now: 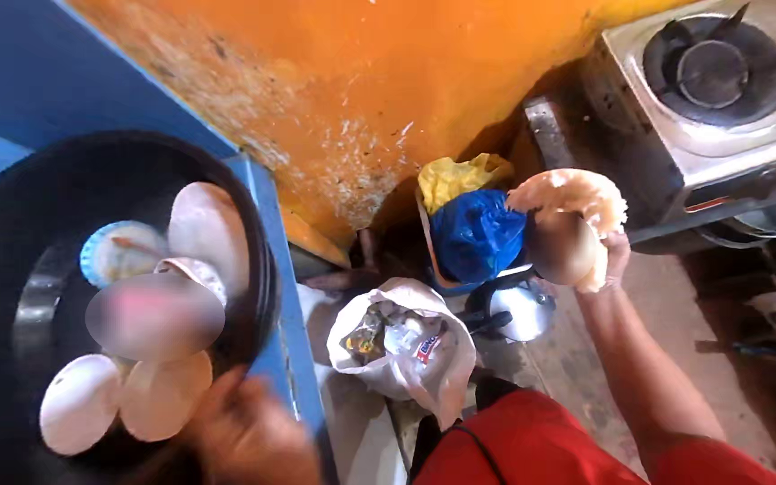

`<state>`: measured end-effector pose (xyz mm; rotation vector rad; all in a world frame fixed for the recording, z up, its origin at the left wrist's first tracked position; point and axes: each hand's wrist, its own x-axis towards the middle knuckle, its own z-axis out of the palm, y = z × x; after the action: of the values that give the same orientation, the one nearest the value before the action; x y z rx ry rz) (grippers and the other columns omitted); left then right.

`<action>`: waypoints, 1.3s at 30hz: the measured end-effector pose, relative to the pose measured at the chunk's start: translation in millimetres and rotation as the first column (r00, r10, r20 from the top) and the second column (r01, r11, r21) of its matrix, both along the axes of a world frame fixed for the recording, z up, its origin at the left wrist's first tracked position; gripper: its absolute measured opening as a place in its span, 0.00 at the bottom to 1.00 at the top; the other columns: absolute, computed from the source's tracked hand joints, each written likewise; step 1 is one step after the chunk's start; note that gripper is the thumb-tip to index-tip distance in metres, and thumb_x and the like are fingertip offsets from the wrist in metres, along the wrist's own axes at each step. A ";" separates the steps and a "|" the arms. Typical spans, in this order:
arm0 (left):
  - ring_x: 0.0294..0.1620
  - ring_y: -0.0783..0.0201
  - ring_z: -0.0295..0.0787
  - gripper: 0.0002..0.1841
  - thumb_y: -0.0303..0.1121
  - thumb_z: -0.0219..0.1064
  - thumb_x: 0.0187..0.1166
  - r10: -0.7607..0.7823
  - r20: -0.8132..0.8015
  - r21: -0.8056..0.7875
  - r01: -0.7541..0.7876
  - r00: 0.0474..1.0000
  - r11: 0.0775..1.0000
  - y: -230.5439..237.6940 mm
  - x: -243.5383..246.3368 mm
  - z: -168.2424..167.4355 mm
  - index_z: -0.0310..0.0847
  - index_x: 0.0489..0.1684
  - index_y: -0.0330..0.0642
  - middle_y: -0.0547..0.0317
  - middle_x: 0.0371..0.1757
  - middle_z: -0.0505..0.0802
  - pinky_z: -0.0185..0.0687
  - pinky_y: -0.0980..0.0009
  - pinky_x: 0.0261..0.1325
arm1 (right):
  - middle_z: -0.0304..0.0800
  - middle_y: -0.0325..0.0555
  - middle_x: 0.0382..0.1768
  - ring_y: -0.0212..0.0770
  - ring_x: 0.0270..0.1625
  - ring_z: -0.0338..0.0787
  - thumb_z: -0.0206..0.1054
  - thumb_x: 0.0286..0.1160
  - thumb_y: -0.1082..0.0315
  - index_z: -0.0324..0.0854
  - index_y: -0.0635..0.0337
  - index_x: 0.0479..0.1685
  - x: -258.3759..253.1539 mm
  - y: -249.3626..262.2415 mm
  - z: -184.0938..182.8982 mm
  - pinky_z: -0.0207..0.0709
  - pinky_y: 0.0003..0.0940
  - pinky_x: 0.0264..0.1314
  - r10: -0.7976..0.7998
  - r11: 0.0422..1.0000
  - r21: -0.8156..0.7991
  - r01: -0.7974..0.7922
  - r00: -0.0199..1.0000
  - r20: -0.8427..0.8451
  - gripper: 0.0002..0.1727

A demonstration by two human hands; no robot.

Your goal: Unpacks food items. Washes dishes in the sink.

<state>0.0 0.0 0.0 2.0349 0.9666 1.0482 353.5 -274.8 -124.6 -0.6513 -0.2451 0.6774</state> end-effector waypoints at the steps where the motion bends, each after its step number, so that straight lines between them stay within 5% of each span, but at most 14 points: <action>1: 0.53 0.69 0.91 0.13 0.25 0.63 0.84 -0.081 -0.086 -0.053 0.076 0.993 0.996 -10.9 52.7 -22.1 0.81 0.58 0.22 0.50 0.54 0.92 0.88 0.71 0.60 | 0.95 0.39 0.42 0.36 0.40 0.94 0.81 0.53 0.46 0.88 0.44 0.54 4.7 -4.1 -6.5 0.91 0.34 0.40 0.006 1.000 0.013 -0.006 1.000 -0.020 0.27; 4: 0.66 0.41 0.86 0.12 0.23 0.64 0.82 -0.433 -0.373 -0.266 0.352 0.821 0.897 -31.9 187.4 -103.4 0.87 0.57 0.25 0.30 0.63 0.88 0.80 0.49 0.72 | 0.94 0.42 0.39 0.38 0.38 0.94 0.83 0.47 0.44 0.89 0.47 0.52 16.6 -8.1 -16.4 0.90 0.35 0.39 -0.002 1.000 0.024 0.005 0.995 -0.099 0.30; 8: 0.72 0.38 0.83 0.18 0.36 0.70 0.81 -0.652 -0.553 -0.286 0.617 0.519 0.733 -68.6 306.1 -198.7 0.88 0.61 0.32 0.35 0.66 0.89 0.75 0.44 0.77 | 0.95 0.46 0.38 0.40 0.36 0.95 0.85 0.45 0.46 0.89 0.51 0.51 36.3 0.9 -24.1 0.91 0.36 0.39 0.034 0.997 0.072 -0.023 0.988 -0.154 0.30; 11: 0.78 0.33 0.75 0.31 0.44 0.74 0.79 -0.679 -0.657 -0.458 0.541 0.328 0.705 -93.9 339.6 -215.2 0.77 0.78 0.37 0.32 0.74 0.83 0.71 0.36 0.76 | 0.93 0.44 0.37 0.38 0.36 0.93 0.83 0.48 0.45 0.89 0.50 0.49 46.6 13.2 -32.4 0.89 0.34 0.37 0.118 0.988 0.113 -0.100 0.980 -0.163 0.29; 14: 0.73 0.31 0.80 0.31 0.37 0.74 0.79 -0.710 -0.622 -0.559 0.448 0.330 0.697 -91.0 332.5 -213.5 0.73 0.82 0.38 0.30 0.71 0.85 0.75 0.34 0.73 | 0.93 0.41 0.33 0.37 0.31 0.93 0.83 0.44 0.43 0.88 0.48 0.45 41.5 39.6 -35.0 0.88 0.33 0.30 0.159 0.985 0.100 -0.140 0.960 -0.230 0.29; 17: 0.65 0.35 0.87 0.19 0.33 0.68 0.83 -0.741 -0.561 -0.606 0.426 0.370 0.672 -63.1 314.9 -187.9 0.82 0.68 0.32 0.31 0.60 0.91 0.77 0.36 0.71 | 0.93 0.40 0.30 0.36 0.28 0.92 0.84 0.42 0.43 0.89 0.47 0.42 30.0 81.8 -45.5 0.87 0.34 0.27 0.195 0.977 0.140 -0.160 0.937 -0.291 0.27; 19: 0.57 0.43 0.89 0.12 0.24 0.64 0.82 -0.677 -0.452 -0.553 0.413 0.580 0.723 -51.3 295.3 -176.0 0.84 0.54 0.22 0.32 0.50 0.91 0.79 0.46 0.68 | 0.93 0.39 0.29 0.34 0.26 0.91 0.83 0.43 0.42 0.88 0.46 0.40 20.3 111.3 -53.7 0.85 0.32 0.24 0.237 0.967 0.168 -0.192 0.921 -0.310 0.25; 21: 0.37 0.71 0.82 0.07 0.21 0.57 0.83 -0.472 -0.141 -0.580 0.313 0.870 0.752 -42.7 281.9 -187.1 0.78 0.48 0.27 0.56 0.34 0.84 0.81 0.72 0.49 | 0.92 0.40 0.28 0.35 0.26 0.90 0.83 0.41 0.43 0.87 0.47 0.40 12.5 135.4 -59.6 0.84 0.33 0.25 0.270 0.960 0.162 -0.227 0.901 -0.339 0.26; 24: 0.33 0.72 0.83 0.13 0.31 0.53 0.90 -0.210 -0.060 -0.562 0.141 0.976 0.815 -23.0 266.6 -207.5 0.76 0.60 0.30 0.59 0.35 0.84 0.85 0.70 0.43 | 0.92 0.44 0.31 0.39 0.29 0.91 0.83 0.42 0.44 0.86 0.51 0.43 5.7 156.2 -74.4 0.87 0.35 0.30 0.335 0.939 0.205 -0.275 0.866 -0.373 0.29; 28: 0.66 0.41 0.83 0.18 0.30 0.60 0.85 -0.047 -0.340 -0.281 -0.054 0.939 0.958 -26.6 257.8 -196.9 0.76 0.65 0.22 0.28 0.65 0.84 0.77 0.48 0.71 | 0.94 0.46 0.33 0.39 0.31 0.93 0.83 0.44 0.46 0.85 0.53 0.46 13.0 145.8 -100.3 0.88 0.34 0.33 0.340 0.939 0.165 -0.300 0.878 -0.337 0.30; 30: 0.70 0.34 0.80 0.16 0.31 0.68 0.77 -0.143 -0.308 -0.013 0.147 0.940 0.989 -37.7 259.3 -205.2 0.83 0.51 0.24 0.25 0.67 0.82 0.76 0.44 0.72 | 0.94 0.44 0.34 0.37 0.30 0.92 0.83 0.45 0.44 0.85 0.52 0.47 19.3 124.0 -111.4 0.87 0.32 0.31 0.276 0.961 0.091 -0.260 0.906 -0.320 0.30; 33: 0.81 0.25 0.69 0.11 0.37 0.79 0.65 -0.349 -0.446 0.201 0.472 0.824 0.858 -48.8 276.6 -221.6 0.95 0.40 0.42 0.26 0.77 0.78 0.60 0.30 0.81 | 0.94 0.43 0.33 0.37 0.31 0.92 0.82 0.45 0.47 0.88 0.50 0.44 28.9 85.4 -120.0 0.87 0.34 0.32 0.166 0.986 0.032 -0.165 0.931 -0.325 0.26; 36: 0.78 0.30 0.74 0.18 0.31 0.76 0.72 -0.383 -0.641 0.078 0.553 0.665 0.829 -49.3 302.5 -219.7 0.91 0.62 0.44 0.34 0.85 0.73 0.69 0.33 0.74 | 0.95 0.45 0.36 0.39 0.33 0.94 0.82 0.49 0.47 0.89 0.50 0.49 35.1 55.5 -118.6 0.89 0.34 0.34 0.118 0.993 0.053 -0.107 0.947 -0.299 0.27; 39: 0.68 0.31 0.84 0.18 0.23 0.67 0.78 -0.365 -0.620 0.072 0.513 0.695 0.855 -36.6 313.5 -221.8 0.88 0.65 0.36 0.34 0.77 0.82 0.76 0.34 0.66 | 0.95 0.46 0.35 0.40 0.34 0.95 0.84 0.47 0.47 0.88 0.51 0.48 31.1 33.2 -117.7 0.90 0.35 0.36 0.085 0.996 0.015 -0.085 0.946 -0.312 0.28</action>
<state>313.5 -36.6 -221.8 2.7012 0.5667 0.2610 384.6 -241.6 -242.3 -0.5246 0.0204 0.8522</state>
